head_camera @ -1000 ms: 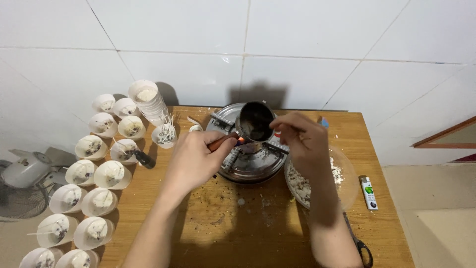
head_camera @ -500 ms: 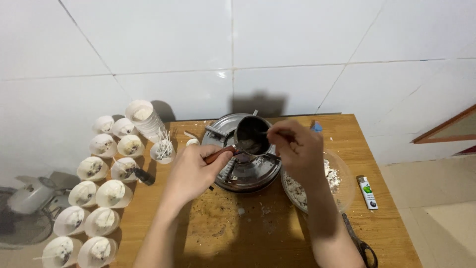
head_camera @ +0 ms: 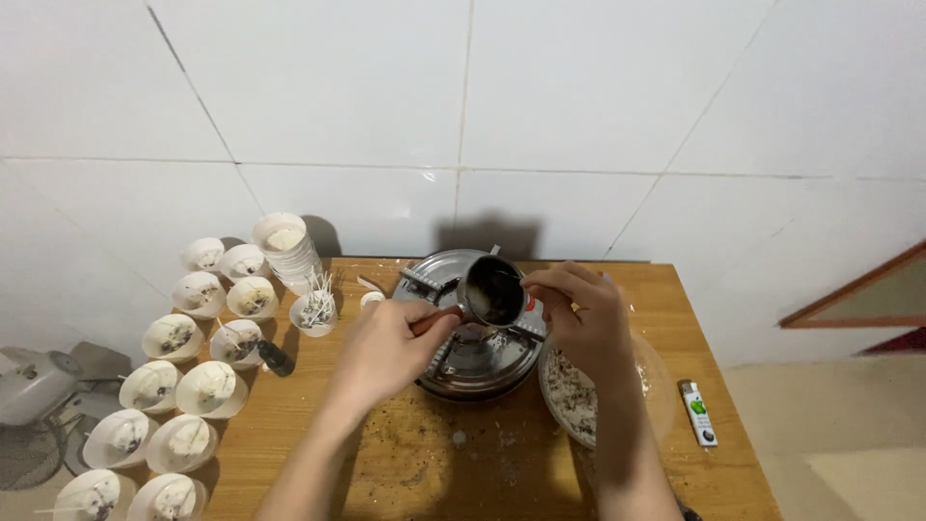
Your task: Melting wax in a pot over a portable stove, stirring it, and pouring it into small cups to create candles.
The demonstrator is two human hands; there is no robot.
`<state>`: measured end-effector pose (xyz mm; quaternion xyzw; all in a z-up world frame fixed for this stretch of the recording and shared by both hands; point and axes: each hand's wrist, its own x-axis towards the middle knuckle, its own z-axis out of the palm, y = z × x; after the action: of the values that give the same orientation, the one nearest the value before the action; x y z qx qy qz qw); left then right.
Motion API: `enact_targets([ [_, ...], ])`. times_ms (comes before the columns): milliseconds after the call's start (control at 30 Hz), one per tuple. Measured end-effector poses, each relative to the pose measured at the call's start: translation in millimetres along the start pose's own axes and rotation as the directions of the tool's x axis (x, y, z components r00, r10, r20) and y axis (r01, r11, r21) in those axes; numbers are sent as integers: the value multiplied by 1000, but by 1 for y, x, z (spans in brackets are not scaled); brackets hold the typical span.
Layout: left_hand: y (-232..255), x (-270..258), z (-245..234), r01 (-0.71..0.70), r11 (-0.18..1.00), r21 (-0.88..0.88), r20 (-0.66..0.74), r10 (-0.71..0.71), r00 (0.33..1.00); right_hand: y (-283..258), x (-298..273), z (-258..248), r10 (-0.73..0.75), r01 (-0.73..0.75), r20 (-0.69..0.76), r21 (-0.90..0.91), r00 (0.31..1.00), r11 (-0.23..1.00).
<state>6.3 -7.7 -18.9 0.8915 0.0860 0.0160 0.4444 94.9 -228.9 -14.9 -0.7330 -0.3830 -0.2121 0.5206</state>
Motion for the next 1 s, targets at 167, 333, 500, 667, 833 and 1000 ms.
enact_targets([
  [167,11,2,-7,13,999,50,19,-14,1000,14,-9,0,62,-69,70,106,996,992],
  [333,32,-15,-23,31,1000,5,30,-31,999,22,-13,-6,135,-134,14,-38,991,990],
  [500,17,-4,-17,-31,999,-19,35,32,999,17,-10,6,103,-101,-6,121,995,987],
  [667,15,-8,-21,-3,999,-40,21,4,1000,27,-16,-1,175,-178,42,86,984,980],
  [833,7,-5,-18,-39,998,-52,15,40,999,5,-10,6,121,-120,-27,44,992,992],
  [1000,7,-4,-22,-65,997,-49,-15,64,998,31,-18,8,138,-139,20,218,990,966],
])
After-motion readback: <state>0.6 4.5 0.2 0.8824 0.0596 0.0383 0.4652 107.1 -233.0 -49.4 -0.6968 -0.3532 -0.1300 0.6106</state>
